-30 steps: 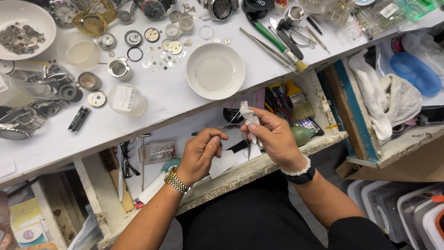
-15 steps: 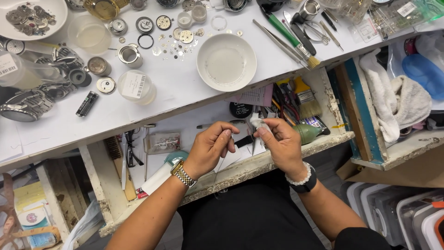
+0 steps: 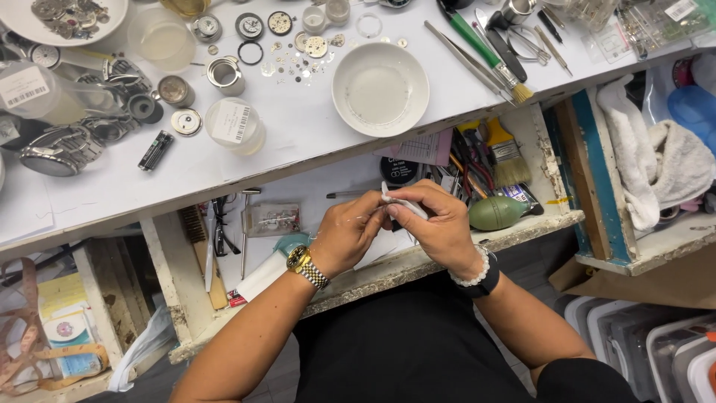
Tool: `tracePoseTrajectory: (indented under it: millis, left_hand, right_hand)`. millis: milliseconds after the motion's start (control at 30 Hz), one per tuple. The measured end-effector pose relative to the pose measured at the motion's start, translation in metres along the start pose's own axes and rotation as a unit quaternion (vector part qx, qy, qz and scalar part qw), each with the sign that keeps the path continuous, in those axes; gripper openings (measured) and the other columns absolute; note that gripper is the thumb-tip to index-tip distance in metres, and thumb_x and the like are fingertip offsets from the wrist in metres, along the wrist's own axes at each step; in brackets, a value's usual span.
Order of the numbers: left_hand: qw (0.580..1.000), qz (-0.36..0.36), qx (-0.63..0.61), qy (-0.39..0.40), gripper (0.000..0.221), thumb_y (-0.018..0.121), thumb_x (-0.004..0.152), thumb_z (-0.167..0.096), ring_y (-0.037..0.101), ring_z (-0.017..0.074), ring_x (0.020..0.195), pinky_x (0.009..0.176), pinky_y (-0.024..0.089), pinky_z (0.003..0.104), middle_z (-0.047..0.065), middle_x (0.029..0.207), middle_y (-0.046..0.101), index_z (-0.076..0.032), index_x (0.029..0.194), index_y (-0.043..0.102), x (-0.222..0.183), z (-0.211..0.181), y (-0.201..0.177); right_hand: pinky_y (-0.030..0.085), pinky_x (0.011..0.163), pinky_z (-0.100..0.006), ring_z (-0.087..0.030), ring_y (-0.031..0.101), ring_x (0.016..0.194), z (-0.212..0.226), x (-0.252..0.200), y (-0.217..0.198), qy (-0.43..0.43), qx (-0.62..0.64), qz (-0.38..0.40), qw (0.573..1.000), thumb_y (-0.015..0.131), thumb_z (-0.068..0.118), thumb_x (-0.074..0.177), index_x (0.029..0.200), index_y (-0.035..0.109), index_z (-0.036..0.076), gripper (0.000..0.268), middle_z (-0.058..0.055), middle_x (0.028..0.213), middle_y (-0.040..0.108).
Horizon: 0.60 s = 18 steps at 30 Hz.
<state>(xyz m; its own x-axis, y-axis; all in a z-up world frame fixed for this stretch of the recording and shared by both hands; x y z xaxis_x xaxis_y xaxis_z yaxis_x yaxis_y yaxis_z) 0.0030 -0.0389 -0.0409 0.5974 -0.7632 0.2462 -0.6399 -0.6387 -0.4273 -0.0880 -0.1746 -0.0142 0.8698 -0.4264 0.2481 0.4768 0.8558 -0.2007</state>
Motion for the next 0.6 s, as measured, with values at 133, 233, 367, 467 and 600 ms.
tracePoseTrajectory:
  millis: [133,233,367,467,600]
  left_hand:
    - [1.000,-0.003,0.002,0.012,0.011,0.056,0.100,-0.016,0.068,0.0319,0.060,0.054,0.054,0.038,0.007,0.063,0.068,-0.014,0.097,0.066,-0.005,0.013,0.004]
    - [0.999,-0.027,0.005,0.027,0.009,0.060,0.098,-0.014,0.070,0.0314,0.066,0.058,0.056,0.037,0.006,0.069,0.071,-0.015,0.096,0.068,-0.004,0.009,0.001]
    - [0.995,-0.085,0.000,0.047,0.012,0.061,0.100,-0.016,0.070,0.0366,0.078,0.068,0.057,0.043,0.012,0.084,0.071,-0.013,0.104,0.072,0.004,-0.007,-0.021]
    - [0.993,-0.108,-0.046,0.021,0.018,0.060,0.103,-0.022,0.071,0.0328,0.085,0.075,0.057,0.042,0.011,0.091,0.072,-0.013,0.111,0.074,0.007,-0.009,-0.039]
    - [0.971,-0.014,-0.213,-0.111,0.018,0.076,0.091,-0.019,0.067,0.0138,0.076,0.073,0.057,0.032,0.005,0.076,0.073,-0.011,0.107,0.075,0.001,0.005,-0.029]
  right_hand:
    - [0.054,0.071,-0.030,-0.017,0.070,0.080,0.009,0.005,0.002,-0.044,-0.056,0.008,0.997,0.083,0.000,0.083,0.104,0.082,0.005,0.023,-0.009,0.089,0.074]
    - [0.053,0.061,-0.033,-0.022,0.071,0.072,0.012,0.007,0.003,-0.124,-0.083,0.003,0.989,0.082,-0.005,0.080,0.102,0.082,0.005,0.023,-0.010,0.082,0.070]
    - [0.053,0.056,-0.035,-0.023,0.067,0.066,0.009,0.011,-0.001,-0.228,-0.129,-0.008,0.965,0.079,-0.005,0.084,0.097,0.082,0.004,0.016,-0.009,0.080,0.069]
    - [0.054,0.055,-0.035,-0.024,0.063,0.062,0.013,0.015,-0.005,-0.305,-0.186,-0.011,0.934,0.079,-0.005,0.083,0.096,0.082,0.004,0.016,-0.009,0.077,0.068]
    - [0.053,0.052,-0.037,-0.027,0.063,0.060,0.019,0.020,-0.005,-0.371,-0.220,-0.005,0.902,0.076,-0.007,0.084,0.098,0.082,0.001,0.017,-0.011,0.077,0.068]
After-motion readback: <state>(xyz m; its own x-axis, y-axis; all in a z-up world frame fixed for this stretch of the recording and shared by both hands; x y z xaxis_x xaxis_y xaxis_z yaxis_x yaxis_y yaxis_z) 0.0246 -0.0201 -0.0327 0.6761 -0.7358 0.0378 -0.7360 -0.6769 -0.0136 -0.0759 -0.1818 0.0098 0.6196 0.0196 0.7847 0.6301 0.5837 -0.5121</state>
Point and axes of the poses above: each hand's wrist, its own x-axis towards the middle knuckle, its own y-axis out of the palm, z = x × y, the point moved 3 cm from there along x, towards the middle knuckle
